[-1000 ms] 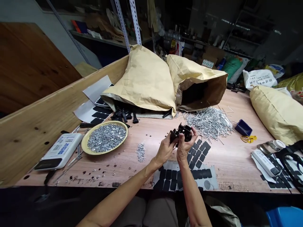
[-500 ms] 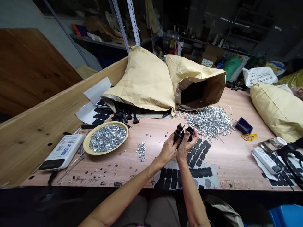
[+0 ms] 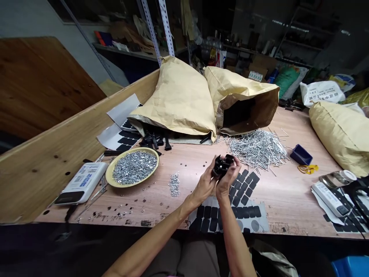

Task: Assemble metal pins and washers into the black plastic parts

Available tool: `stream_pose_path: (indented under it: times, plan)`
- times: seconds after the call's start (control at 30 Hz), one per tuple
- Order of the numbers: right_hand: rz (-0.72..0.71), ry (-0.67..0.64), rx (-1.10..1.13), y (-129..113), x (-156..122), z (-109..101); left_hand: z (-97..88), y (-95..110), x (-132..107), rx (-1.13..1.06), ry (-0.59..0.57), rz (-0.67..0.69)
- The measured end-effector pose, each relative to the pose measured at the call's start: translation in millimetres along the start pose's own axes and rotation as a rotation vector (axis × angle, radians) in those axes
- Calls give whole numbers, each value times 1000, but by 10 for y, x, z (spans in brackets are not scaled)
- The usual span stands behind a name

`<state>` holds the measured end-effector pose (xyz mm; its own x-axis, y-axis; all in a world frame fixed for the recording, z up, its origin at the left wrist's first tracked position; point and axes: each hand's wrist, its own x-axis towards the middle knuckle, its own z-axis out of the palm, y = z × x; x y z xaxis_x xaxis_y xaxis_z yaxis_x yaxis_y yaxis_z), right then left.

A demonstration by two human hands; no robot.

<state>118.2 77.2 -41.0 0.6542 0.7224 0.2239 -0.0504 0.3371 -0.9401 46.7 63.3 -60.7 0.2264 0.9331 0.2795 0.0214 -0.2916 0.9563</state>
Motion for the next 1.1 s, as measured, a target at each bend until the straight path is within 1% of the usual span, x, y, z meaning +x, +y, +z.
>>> stream_pose_path:
  times: [0.03,0.1,0.2,0.27,0.33,0.37,0.4,0.43,0.5,0.57,0.63,0.67,0.73,0.77,0.83,0.9,0.93,0.97,1.03,1.1]
  plan:
    - [-31,17,10,-42,-33,9,-6,11,6,2,-1,26]
    - [-31,46,24,-105,-60,25,-17,48,23,-19,-34,39]
    - [4,95,10,-113,-17,24,-34,121,45,-87,-76,-23]
    - [96,129,3,-66,28,7,-46,160,53,-73,-64,-73]
    - [236,114,29,-4,51,-14,-55,180,58,-51,-89,-105]
    - [276,95,45,25,49,-26,-56,182,61,-58,-111,-114]
    - [274,77,49,49,39,-36,-54,178,65,-74,-125,-122]
    - [231,70,31,67,23,-47,-49,169,70,-88,-123,-134]
    - [93,101,-63,86,-16,-64,-33,142,77,-94,-86,-181]
    - [-4,112,-184,90,-46,-80,-24,116,77,-82,-54,-258]
    - [-49,69,-273,88,-63,-95,-36,108,63,-75,-49,-340]
    - [-74,24,-302,84,-69,-103,-51,115,50,-76,-47,-356]
    - [-144,-48,-343,71,-87,-118,-87,149,17,-89,-39,-319]
    - [-184,-48,-349,61,-97,-123,-103,169,1,-107,-42,-275]
    - [-259,0,-332,46,-111,-124,-121,193,-18,-155,-60,-180]
    - [-287,52,-286,59,-93,-103,-116,169,-1,-177,-79,-150]
    - [-260,51,-262,85,-67,-82,-107,134,24,-164,-68,-176]
    - [-197,25,-253,126,-29,-55,-98,87,60,-132,-43,-231]
    - [4,-46,-299,247,67,7,-82,-33,151,-58,34,-340]
    - [171,-105,-387,391,161,63,-82,-152,241,-18,85,-389]
